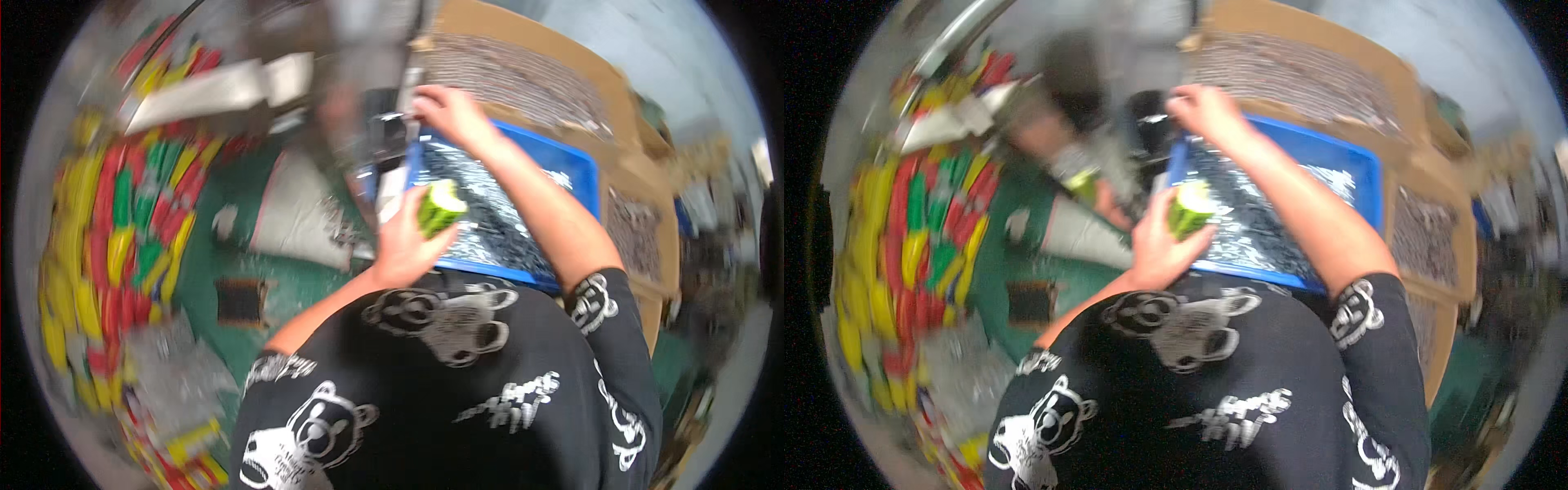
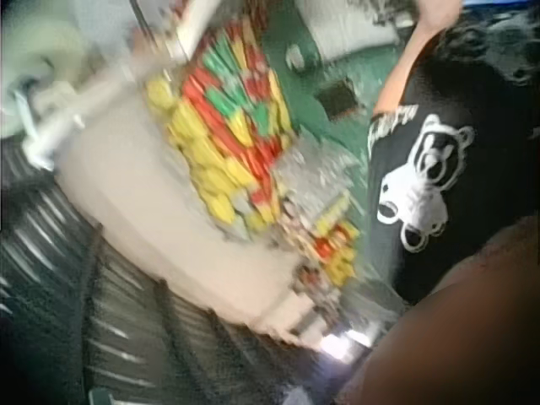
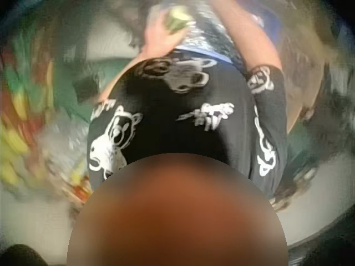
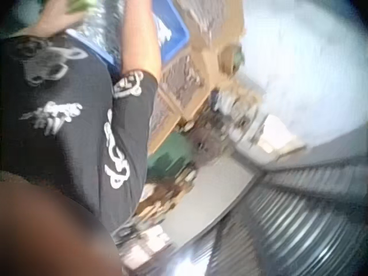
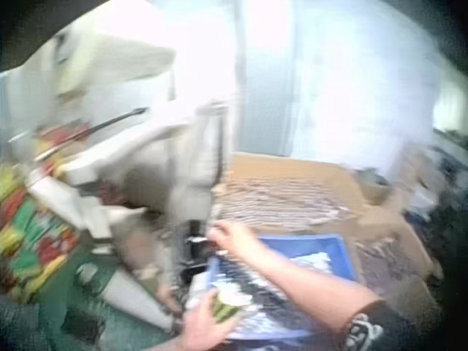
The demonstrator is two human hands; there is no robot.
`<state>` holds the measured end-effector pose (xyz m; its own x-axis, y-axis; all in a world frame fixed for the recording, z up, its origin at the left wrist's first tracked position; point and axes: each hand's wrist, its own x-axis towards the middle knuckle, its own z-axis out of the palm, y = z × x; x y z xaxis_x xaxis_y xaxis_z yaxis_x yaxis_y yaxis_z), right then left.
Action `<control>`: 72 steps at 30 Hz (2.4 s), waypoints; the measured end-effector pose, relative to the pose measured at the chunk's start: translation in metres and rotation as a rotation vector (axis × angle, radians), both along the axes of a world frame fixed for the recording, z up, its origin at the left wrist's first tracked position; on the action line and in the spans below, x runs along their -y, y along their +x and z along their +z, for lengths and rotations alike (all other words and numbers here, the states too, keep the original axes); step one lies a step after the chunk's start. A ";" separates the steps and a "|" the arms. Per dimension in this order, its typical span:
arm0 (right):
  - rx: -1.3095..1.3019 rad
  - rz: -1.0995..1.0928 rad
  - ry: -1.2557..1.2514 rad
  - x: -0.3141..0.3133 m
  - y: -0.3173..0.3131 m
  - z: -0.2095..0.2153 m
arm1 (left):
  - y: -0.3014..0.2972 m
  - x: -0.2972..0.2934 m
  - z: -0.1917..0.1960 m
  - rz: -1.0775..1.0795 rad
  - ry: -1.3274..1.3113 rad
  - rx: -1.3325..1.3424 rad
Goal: Sorting and packing metal fasteners into tubes within cardboard boxes while holding a cucumber.
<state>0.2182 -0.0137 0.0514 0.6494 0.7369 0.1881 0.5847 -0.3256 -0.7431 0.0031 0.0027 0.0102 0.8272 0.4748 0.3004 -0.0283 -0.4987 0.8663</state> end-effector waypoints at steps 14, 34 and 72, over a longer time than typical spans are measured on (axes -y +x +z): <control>-0.247 -0.996 0.730 0.436 -0.055 -0.078 | 0.011 -0.005 -0.028 0.162 0.148 0.059; 0.368 -1.379 -0.812 0.720 -0.065 -0.237 | 0.016 -0.004 -0.029 0.097 0.179 -0.044; 0.275 -0.647 -0.763 0.236 0.257 -0.004 | 0.019 0.012 0.001 -0.010 0.082 -0.006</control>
<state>0.4756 -0.2492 0.0478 0.9685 0.2482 0.0197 0.2490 -0.9656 -0.0750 0.0221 -0.0091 0.0117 0.8340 0.4405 0.3323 -0.0283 -0.5673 0.8230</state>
